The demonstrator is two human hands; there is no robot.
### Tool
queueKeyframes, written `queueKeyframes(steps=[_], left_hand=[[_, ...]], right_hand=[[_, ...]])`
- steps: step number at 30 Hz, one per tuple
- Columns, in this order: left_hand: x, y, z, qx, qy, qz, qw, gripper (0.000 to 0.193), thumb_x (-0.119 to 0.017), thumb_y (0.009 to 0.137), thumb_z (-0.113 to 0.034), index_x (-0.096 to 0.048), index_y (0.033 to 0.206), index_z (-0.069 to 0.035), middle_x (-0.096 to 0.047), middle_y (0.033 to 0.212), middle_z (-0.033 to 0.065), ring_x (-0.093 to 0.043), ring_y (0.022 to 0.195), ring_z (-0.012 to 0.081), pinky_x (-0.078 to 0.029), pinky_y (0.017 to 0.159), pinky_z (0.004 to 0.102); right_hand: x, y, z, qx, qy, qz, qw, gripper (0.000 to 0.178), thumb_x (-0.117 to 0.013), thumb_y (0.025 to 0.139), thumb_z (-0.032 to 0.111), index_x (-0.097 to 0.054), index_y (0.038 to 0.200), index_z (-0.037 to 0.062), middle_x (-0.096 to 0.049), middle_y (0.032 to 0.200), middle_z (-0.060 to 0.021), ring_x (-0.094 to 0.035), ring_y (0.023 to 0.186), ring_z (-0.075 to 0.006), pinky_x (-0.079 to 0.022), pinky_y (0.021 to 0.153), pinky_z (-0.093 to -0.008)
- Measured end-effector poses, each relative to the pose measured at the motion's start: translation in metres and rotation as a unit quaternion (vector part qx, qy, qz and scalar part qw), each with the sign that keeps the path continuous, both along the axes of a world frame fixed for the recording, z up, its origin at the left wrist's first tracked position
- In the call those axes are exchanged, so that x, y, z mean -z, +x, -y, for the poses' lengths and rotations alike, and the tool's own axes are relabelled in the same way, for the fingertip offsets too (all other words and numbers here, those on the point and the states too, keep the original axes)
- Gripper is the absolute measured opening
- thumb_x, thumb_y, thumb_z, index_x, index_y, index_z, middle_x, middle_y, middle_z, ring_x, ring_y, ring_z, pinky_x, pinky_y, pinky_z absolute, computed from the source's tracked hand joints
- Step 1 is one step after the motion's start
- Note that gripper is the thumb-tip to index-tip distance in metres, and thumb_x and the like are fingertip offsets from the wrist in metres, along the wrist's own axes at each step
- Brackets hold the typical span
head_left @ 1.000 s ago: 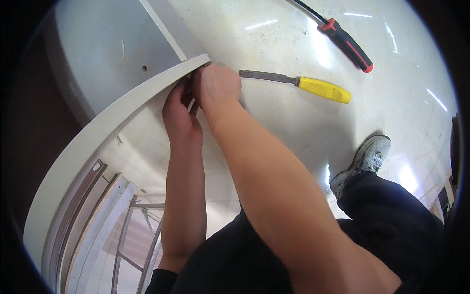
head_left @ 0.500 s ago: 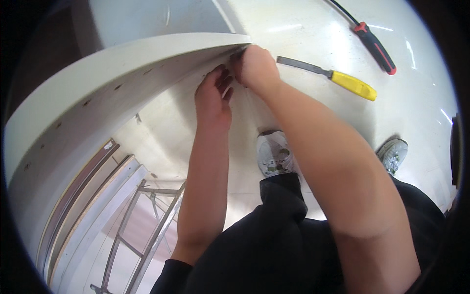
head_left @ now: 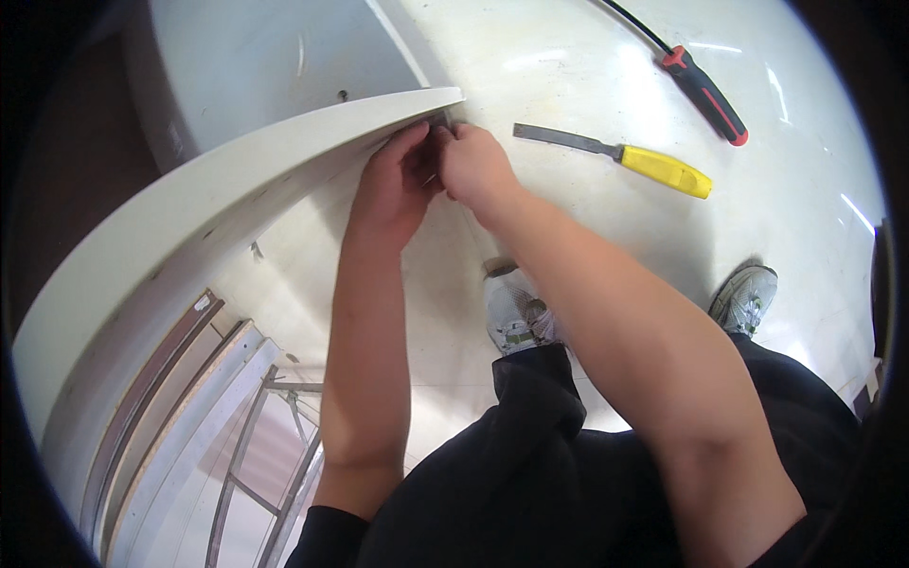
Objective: The person assembles a white shelving unit by first using a pry bar to remove a damaged edge strip. They then retrieve a cordless drill and screws, and proceed to fasten the screws into the side panel of the unit to secure it.
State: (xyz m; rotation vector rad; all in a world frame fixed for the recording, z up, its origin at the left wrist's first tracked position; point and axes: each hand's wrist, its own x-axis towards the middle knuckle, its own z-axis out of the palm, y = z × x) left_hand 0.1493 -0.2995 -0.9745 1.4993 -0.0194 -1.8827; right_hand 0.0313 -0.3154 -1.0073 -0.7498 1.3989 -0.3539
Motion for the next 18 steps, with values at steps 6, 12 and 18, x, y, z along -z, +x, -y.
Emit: queueKeyframes(steps=[6, 12, 18], left_hand=[[0.023, 0.015, 0.002, 0.013, 0.017, -0.155, 0.988, 0.018, -0.058, 0.089, -0.022, -0.066, 0.099, -0.009, -0.067, 0.093, 0.0012, -0.06, 0.086, 0.0128, -0.046, 0.074, 0.0278], [0.002, -0.056, 0.011, -0.168, 0.067, 0.07, 0.981, 0.018, -0.058, 0.087, -0.018, -0.067, 0.097, -0.006, -0.063, 0.074, -0.0025, -0.052, 0.054, 0.0079, -0.043, 0.05, 0.0211], [0.031, 0.001, -0.005, 0.001, 0.02, -0.055, 0.998, 0.01, -0.058, 0.085, -0.014, -0.065, 0.088, -0.008, -0.061, 0.074, -0.0003, -0.055, 0.061, 0.0096, -0.045, 0.055, 0.0243]], right_hand=[[-0.003, -0.004, 0.004, -0.017, 0.013, 0.046, 0.999, 0.037, -0.042, 0.091, 0.019, -0.062, 0.089, -0.0112, -0.063, 0.093, -0.031, -0.061, 0.095, -0.043, -0.047, 0.085, -0.0462], [0.008, -0.011, -0.001, -0.052, -0.149, -0.014, 0.987, 0.029, -0.043, 0.083, 0.01, -0.062, 0.085, -0.012, -0.063, 0.089, -0.0305, -0.06, 0.096, -0.0435, -0.049, 0.083, -0.0446], [0.01, -0.007, 0.004, -0.035, -0.061, 0.019, 0.997, 0.023, -0.049, 0.077, 0.006, -0.063, 0.084, -0.0104, -0.063, 0.089, -0.0313, -0.059, 0.095, -0.0447, -0.049, 0.084, -0.0452]])
